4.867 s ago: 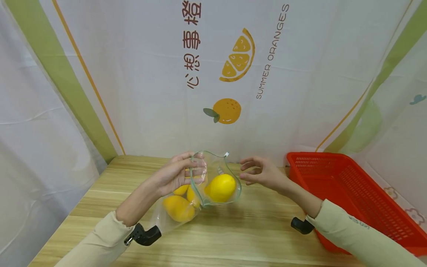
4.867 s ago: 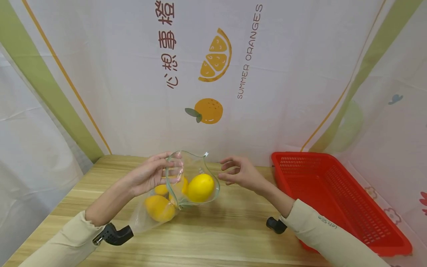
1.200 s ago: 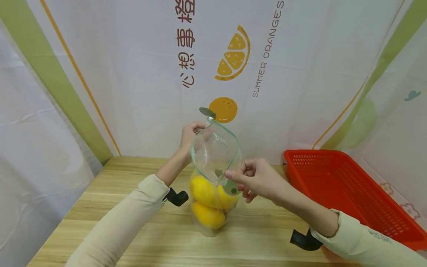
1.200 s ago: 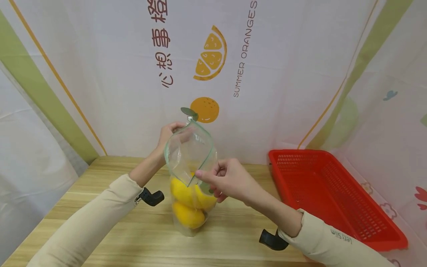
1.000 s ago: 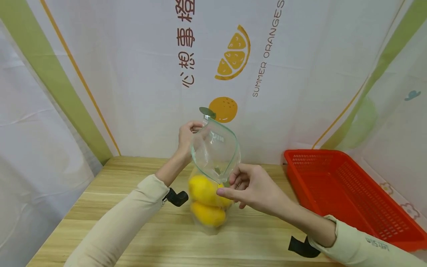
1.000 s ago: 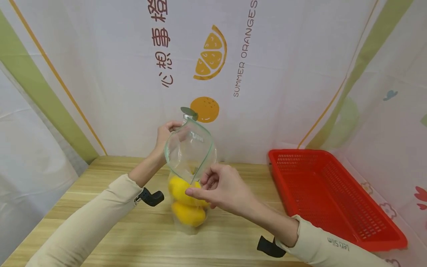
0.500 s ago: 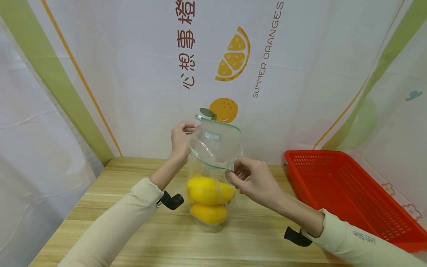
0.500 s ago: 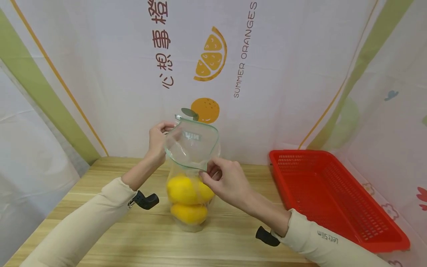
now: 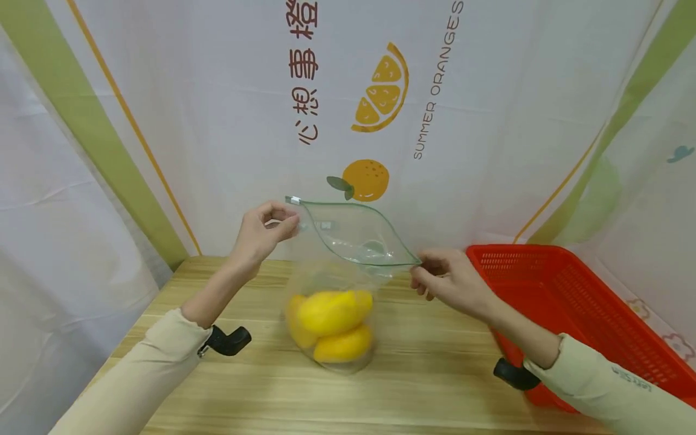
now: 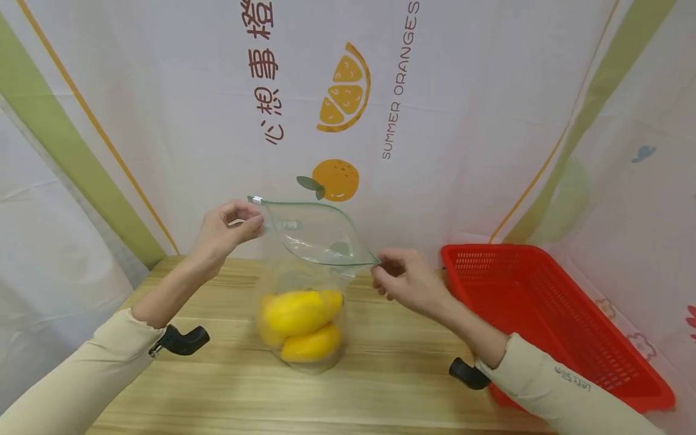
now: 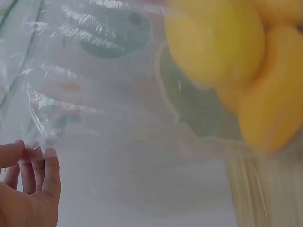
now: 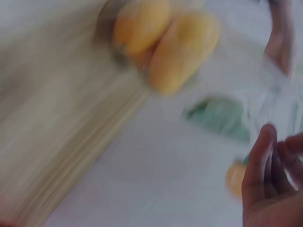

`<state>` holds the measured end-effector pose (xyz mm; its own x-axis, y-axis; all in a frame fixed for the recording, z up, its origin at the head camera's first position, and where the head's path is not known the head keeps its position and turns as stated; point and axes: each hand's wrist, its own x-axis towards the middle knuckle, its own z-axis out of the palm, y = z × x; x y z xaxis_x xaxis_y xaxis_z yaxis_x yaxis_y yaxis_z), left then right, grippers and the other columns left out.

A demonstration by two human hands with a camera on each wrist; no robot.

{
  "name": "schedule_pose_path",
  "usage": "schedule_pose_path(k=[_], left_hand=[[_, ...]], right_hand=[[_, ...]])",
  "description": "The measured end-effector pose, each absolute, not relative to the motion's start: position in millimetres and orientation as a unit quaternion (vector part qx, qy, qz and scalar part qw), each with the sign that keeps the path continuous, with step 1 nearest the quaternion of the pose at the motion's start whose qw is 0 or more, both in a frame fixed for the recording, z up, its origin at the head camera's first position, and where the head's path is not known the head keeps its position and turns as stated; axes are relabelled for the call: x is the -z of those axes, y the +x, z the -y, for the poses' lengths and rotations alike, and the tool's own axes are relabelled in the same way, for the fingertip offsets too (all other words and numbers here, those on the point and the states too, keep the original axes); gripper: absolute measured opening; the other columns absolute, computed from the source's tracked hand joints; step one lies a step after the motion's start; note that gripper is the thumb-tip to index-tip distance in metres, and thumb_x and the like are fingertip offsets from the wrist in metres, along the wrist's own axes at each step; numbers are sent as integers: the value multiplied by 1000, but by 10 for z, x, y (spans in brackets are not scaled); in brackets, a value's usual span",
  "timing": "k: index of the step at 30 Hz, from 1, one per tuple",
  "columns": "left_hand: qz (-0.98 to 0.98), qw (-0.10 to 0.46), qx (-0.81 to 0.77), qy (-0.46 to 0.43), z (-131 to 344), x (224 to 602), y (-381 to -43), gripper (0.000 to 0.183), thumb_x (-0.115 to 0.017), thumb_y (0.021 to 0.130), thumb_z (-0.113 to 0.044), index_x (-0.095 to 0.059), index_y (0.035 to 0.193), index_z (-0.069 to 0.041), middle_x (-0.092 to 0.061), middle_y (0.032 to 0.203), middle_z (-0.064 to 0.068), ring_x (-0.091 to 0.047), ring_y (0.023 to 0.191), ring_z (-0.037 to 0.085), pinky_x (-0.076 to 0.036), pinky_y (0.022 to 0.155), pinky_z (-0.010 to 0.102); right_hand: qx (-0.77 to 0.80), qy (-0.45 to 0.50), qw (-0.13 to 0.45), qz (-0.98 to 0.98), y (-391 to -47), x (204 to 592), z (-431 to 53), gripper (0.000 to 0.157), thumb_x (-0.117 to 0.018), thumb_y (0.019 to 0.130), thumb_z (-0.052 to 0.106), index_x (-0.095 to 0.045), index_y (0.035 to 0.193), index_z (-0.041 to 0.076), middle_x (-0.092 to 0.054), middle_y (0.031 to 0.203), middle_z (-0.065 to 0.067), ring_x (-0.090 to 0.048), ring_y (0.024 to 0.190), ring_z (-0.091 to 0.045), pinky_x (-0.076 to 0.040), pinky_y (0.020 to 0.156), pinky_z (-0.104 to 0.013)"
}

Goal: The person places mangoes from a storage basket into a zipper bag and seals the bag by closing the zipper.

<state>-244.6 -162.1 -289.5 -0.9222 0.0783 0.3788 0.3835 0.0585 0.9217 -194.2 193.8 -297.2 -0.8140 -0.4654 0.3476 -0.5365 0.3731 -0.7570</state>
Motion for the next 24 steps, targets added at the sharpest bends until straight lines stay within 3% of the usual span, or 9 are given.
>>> schedule_pose_path(k=[8,13,16,20,24], left_hand=[[761,48,610,-214,1871,2678,-2171,16,-63,100,1,-58,111,11,-61,103,18,-72,86,20,-60,85,37],[772,9,594,-226,1831,2612,-2091,14,-64,99,1,-58,107,10,-63,111,22,-71,92,29,-61,83,41],[774,-1,591,-226,1764,2661,-2114,17,-66,99,-2,-59,110,9,-64,114,24,-71,94,31,-60,85,43],[765,18,604,-223,1701,2735,-2151,25,-65,100,-8,-60,118,8,-64,112,23,-70,93,29,-59,87,40],[763,72,598,-233,1626,2763,-2196,23,-65,102,-11,-65,116,7,-66,109,20,-69,90,26,-60,87,36]], right_hand=[[-464,336,10,819,-2331,2752,-2416,17,-59,100,0,-66,84,2,-66,72,-11,-60,61,-28,-56,51,-30],[-489,352,43,797,-2457,2572,-2489,21,-55,98,-7,-63,80,-2,-59,68,-20,-54,55,-24,-53,48,-27],[-464,331,73,818,-2498,2529,-2501,21,-57,99,-2,-64,79,0,-60,66,-17,-54,55,-22,-53,49,-27],[-386,299,107,866,-2520,2546,-2491,21,-59,101,9,-64,81,6,-63,68,-8,-56,58,-22,-49,50,-27],[-362,274,165,876,-2510,2561,-2470,16,-57,101,11,-64,87,8,-65,71,-3,-57,61,-21,-47,52,-26]])
